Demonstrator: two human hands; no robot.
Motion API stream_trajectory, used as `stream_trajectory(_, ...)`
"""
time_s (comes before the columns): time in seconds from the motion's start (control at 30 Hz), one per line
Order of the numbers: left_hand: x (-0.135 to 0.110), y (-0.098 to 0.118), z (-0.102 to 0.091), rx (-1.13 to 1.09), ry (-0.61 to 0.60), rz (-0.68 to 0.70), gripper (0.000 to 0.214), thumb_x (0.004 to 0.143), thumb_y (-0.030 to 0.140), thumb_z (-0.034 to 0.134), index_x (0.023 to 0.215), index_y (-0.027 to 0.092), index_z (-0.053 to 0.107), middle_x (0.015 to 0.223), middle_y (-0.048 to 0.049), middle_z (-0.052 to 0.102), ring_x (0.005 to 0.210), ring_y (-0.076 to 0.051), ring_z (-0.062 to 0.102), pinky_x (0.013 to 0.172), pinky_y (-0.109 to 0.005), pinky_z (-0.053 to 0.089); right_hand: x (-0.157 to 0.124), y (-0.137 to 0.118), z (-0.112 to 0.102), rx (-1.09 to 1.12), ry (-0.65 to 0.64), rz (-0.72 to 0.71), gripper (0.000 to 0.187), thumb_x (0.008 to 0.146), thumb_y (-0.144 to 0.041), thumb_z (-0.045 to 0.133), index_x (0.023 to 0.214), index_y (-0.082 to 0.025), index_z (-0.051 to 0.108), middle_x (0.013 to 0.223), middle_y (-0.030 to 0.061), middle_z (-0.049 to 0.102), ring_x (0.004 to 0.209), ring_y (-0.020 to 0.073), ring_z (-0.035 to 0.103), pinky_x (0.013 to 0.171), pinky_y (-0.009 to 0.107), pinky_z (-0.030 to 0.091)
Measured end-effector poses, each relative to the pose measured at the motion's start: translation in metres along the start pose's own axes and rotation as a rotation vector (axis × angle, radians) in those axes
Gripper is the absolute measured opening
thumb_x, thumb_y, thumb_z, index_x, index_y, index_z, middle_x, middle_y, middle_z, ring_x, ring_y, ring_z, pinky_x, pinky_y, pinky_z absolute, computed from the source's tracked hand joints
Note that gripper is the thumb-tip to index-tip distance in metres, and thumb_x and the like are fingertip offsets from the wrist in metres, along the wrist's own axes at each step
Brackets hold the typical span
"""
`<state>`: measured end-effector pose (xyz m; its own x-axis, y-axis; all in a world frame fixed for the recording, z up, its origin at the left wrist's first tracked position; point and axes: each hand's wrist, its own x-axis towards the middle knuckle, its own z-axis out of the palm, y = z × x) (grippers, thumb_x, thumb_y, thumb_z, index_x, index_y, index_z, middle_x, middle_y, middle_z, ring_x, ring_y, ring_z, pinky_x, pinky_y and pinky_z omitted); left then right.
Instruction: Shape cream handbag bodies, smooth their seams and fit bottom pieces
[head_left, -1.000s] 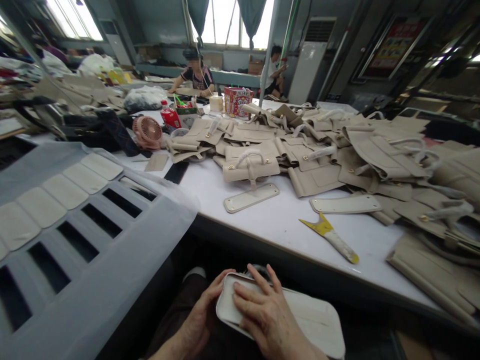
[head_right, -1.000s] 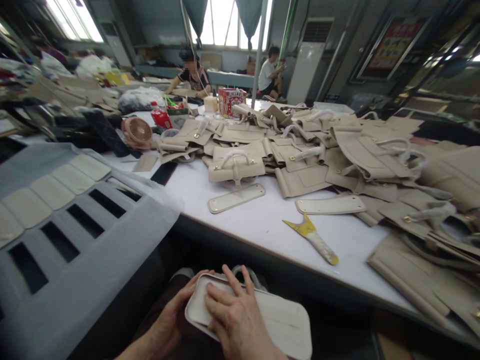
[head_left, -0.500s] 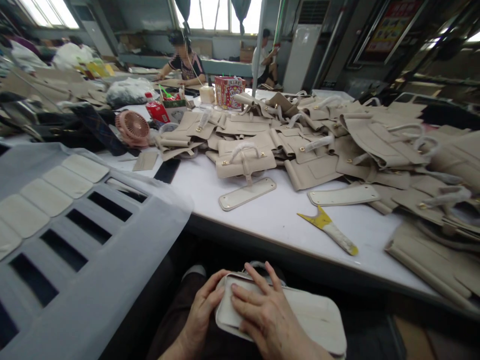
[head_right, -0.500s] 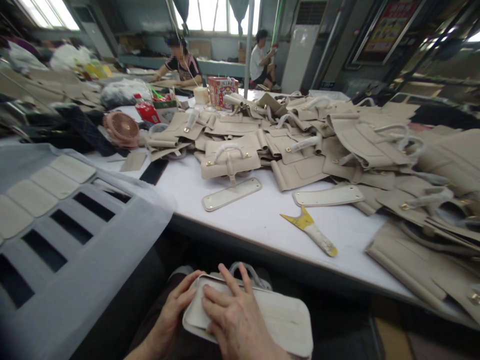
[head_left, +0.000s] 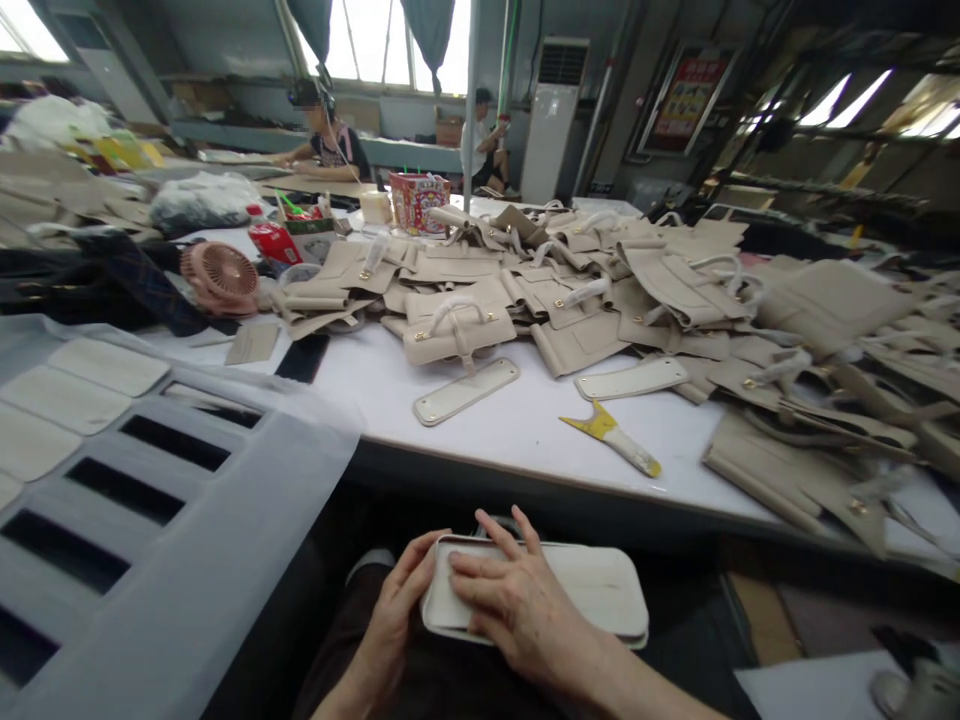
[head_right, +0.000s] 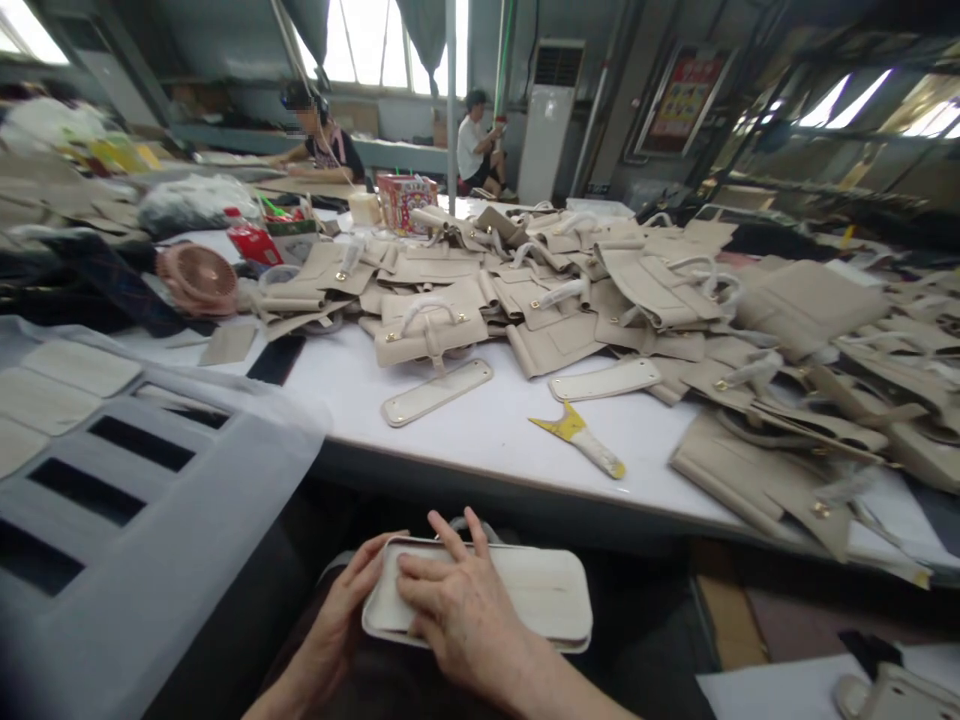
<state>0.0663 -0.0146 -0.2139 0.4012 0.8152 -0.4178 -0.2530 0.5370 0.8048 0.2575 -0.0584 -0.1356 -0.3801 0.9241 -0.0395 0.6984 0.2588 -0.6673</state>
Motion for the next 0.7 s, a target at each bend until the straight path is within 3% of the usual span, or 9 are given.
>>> stream_trajectory(0.13, 0.009, -0.001, -0.011, 0.365, 0.015, 0.204, 0.049, 0.085, 0.051, 0.062, 0.128, 0.029, 0.058, 0.143, -0.0043, 0.053, 0.133, -0.028, 0.046, 0.116, -0.041, 0.031, 0.004, -0.001, 0.006, 0.124, 0.054, 0.038, 0.03, 0.072, -0.012, 0.069, 0.097, -0.027, 0.066, 0.125, -0.002, 0.066, 0.145, 0.0257, 0.025, 0.115, 0.057, -0.008)
stream_trajectory(0.23, 0.018, 0.002, -0.02, 0.587, -0.044, 0.279, 0.052, 0.088, 0.051, 0.058, 0.136, 0.036, 0.051, 0.149, 0.0006, 0.047, 0.138, -0.029, 0.039, 0.119, -0.047, 0.023, 0.014, -0.003, 0.003, 0.318, 0.121, 0.094, 0.041, 0.06, -0.005, 0.068, 0.097, -0.024, 0.069, 0.119, 0.0039, 0.069, 0.141, 0.0299, 0.033, 0.113, 0.063, -0.005)
stream_trajectory(0.3, 0.023, 0.008, -0.024, 0.75, -0.113, 0.359, 0.052, 0.089, 0.049, 0.056, 0.139, 0.039, 0.047, 0.151, 0.0027, 0.044, 0.14, -0.029, 0.037, 0.117, -0.049, 0.025, 0.016, -0.003, -0.008, 0.611, 0.3, 0.165, 0.036, 0.063, -0.008, 0.065, 0.094, -0.024, 0.073, 0.112, 0.004, 0.072, 0.136, 0.0282, 0.042, 0.116, 0.058, 0.008)
stream_trajectory(0.4, 0.027, 0.025, -0.022, 1.028, -0.21, 0.59, 0.044, 0.092, 0.04, 0.051, 0.136, 0.042, 0.051, 0.152, 0.0033, 0.043, 0.142, -0.029, 0.034, 0.116, -0.055, 0.023, -0.004, 0.014, -0.029, 0.981, 0.761, 0.272, 0.027, 0.073, -0.021, 0.064, 0.097, -0.023, 0.075, 0.109, 0.0042, 0.073, 0.121, 0.0237, 0.057, 0.109, 0.04, 0.034)
stream_trajectory(0.47, 0.027, 0.039, -0.01, 1.203, -0.279, 0.78, 0.038, 0.093, 0.031, 0.047, 0.128, 0.041, 0.059, 0.149, 0.0028, 0.047, 0.14, -0.029, 0.037, 0.116, -0.058, 0.023, -0.033, 0.038, -0.038, 0.979, 1.018, 0.383, 0.024, 0.076, -0.034, 0.067, 0.095, -0.021, 0.075, 0.102, 0.0049, 0.074, 0.106, 0.0225, 0.063, 0.1, 0.034, 0.042)
stream_trajectory(0.53, 0.026, 0.051, 0.014, 1.322, -0.388, 0.938, 0.039, 0.093, 0.024, 0.044, 0.123, 0.04, 0.063, 0.143, 0.0017, 0.053, 0.135, -0.026, 0.044, 0.115, -0.053, 0.031, -0.066, 0.069, -0.035, 0.936, 1.161, 0.51, 0.028, 0.076, -0.044, 0.069, 0.09, -0.02, 0.073, 0.095, 0.0045, 0.073, 0.097, 0.0213, 0.062, 0.094, 0.032, 0.044)
stream_trajectory(0.63, 0.023, 0.057, 0.063, 1.43, -0.662, 1.023, 0.045, 0.093, 0.019, 0.042, 0.132, 0.036, 0.056, 0.144, 0.0012, 0.052, 0.132, -0.021, 0.049, 0.108, -0.036, 0.045, -0.099, 0.105, -0.009, 1.019, 1.138, 0.64, 0.035, 0.073, -0.051, 0.071, 0.074, -0.017, 0.071, 0.075, 0.0047, 0.071, 0.082, 0.0227, 0.063, 0.079, 0.034, 0.049)
stream_trajectory(0.7, 0.02, 0.052, 0.097, 1.516, -0.882, 1.019, 0.051, 0.094, 0.023, 0.047, 0.143, 0.034, 0.044, 0.151, 0.0007, 0.044, 0.137, -0.023, 0.042, 0.11, -0.036, 0.043, -0.103, 0.114, 0.015, 1.118, 1.037, 0.681, 0.038, 0.073, -0.053, 0.072, 0.071, -0.015, 0.069, 0.068, 0.0053, 0.068, 0.073, 0.0236, 0.064, 0.07, 0.035, 0.051)
